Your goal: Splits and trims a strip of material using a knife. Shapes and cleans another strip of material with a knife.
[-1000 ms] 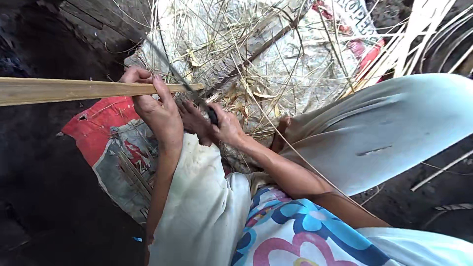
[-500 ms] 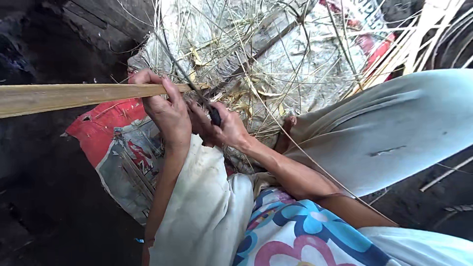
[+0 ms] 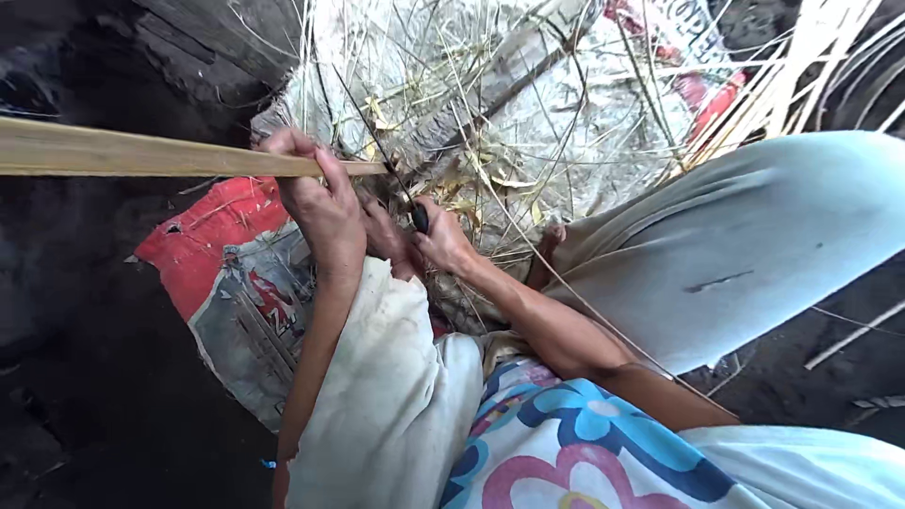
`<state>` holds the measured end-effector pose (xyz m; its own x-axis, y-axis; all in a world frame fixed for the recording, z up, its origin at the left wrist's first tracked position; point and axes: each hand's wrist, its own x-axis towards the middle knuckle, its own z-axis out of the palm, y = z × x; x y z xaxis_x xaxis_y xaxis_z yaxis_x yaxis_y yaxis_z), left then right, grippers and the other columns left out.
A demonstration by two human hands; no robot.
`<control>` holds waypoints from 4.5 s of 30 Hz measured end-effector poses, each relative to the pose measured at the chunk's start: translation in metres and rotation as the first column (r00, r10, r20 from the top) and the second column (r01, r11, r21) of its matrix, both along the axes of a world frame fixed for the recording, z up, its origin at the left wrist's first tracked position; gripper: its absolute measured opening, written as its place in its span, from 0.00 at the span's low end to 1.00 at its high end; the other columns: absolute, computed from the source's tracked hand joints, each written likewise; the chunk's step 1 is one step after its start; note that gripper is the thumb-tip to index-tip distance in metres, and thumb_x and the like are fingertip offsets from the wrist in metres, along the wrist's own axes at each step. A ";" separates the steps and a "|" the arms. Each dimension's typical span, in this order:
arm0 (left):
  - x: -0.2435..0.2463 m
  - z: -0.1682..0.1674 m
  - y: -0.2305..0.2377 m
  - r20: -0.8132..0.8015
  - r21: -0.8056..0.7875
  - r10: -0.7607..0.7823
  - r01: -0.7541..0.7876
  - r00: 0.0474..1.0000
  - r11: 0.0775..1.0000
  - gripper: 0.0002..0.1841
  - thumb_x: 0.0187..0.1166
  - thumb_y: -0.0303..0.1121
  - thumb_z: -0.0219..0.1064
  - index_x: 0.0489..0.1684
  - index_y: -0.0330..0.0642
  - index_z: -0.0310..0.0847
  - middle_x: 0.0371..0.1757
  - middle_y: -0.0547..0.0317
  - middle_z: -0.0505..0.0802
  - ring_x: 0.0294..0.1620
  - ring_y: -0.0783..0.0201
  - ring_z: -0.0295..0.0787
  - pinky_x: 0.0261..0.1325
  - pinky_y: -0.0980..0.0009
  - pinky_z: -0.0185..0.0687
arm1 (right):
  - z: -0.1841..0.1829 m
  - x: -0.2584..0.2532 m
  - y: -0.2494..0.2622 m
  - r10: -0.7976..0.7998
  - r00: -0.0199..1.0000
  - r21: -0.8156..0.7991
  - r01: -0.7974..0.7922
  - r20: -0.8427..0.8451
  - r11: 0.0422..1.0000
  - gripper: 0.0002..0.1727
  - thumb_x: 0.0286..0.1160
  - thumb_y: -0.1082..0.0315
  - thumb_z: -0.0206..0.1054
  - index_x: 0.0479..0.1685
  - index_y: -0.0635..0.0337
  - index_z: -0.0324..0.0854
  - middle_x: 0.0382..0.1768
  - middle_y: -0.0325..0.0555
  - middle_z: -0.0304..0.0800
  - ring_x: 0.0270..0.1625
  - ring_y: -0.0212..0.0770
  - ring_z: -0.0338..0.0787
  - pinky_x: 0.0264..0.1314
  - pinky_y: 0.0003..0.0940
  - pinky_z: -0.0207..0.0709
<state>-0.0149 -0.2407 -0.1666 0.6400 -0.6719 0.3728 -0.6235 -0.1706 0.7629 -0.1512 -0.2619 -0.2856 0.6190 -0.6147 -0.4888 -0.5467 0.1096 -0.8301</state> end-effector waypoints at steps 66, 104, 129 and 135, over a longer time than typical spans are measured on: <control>-0.017 -0.021 0.021 -0.060 0.013 -0.046 0.047 0.997 0.999 0.05 0.81 0.20 0.63 0.44 0.31 0.71 0.43 0.52 0.80 0.44 0.69 0.84 0.46 0.74 0.87 | -0.014 -0.001 0.014 -0.030 1.000 -0.054 0.029 -0.006 0.998 0.32 0.71 0.73 0.68 0.79 0.57 0.71 0.44 0.63 0.92 0.46 0.65 0.93 0.48 0.68 0.83; -0.022 -0.018 0.009 0.000 0.071 0.001 -0.001 1.000 0.997 0.04 0.81 0.21 0.62 0.43 0.28 0.72 0.42 0.49 0.80 0.41 0.68 0.82 0.44 0.76 0.83 | -0.012 -0.009 0.015 0.015 0.999 -0.152 -0.021 -0.040 0.988 0.32 0.69 0.75 0.67 0.78 0.60 0.72 0.43 0.63 0.93 0.45 0.66 0.93 0.48 0.68 0.82; -0.008 -0.024 0.047 -0.358 -0.034 0.000 -0.012 0.934 0.999 0.10 0.87 0.23 0.59 0.59 0.37 0.65 0.52 0.57 0.80 0.51 0.71 0.87 0.51 0.72 0.91 | -0.007 -0.028 0.025 -0.117 0.993 -0.232 0.117 0.016 0.966 0.32 0.70 0.75 0.71 0.78 0.55 0.71 0.35 0.63 0.90 0.33 0.65 0.91 0.31 0.65 0.82; 0.006 -0.028 0.044 -0.237 -0.091 -0.166 0.148 0.957 0.985 0.05 0.81 0.20 0.65 0.49 0.32 0.77 0.47 0.59 0.88 0.49 0.69 0.90 0.54 0.68 0.92 | -0.009 -0.015 0.014 -0.005 0.999 -0.326 0.015 0.031 0.945 0.29 0.68 0.73 0.70 0.74 0.57 0.79 0.48 0.60 0.93 0.44 0.63 0.94 0.43 0.66 0.83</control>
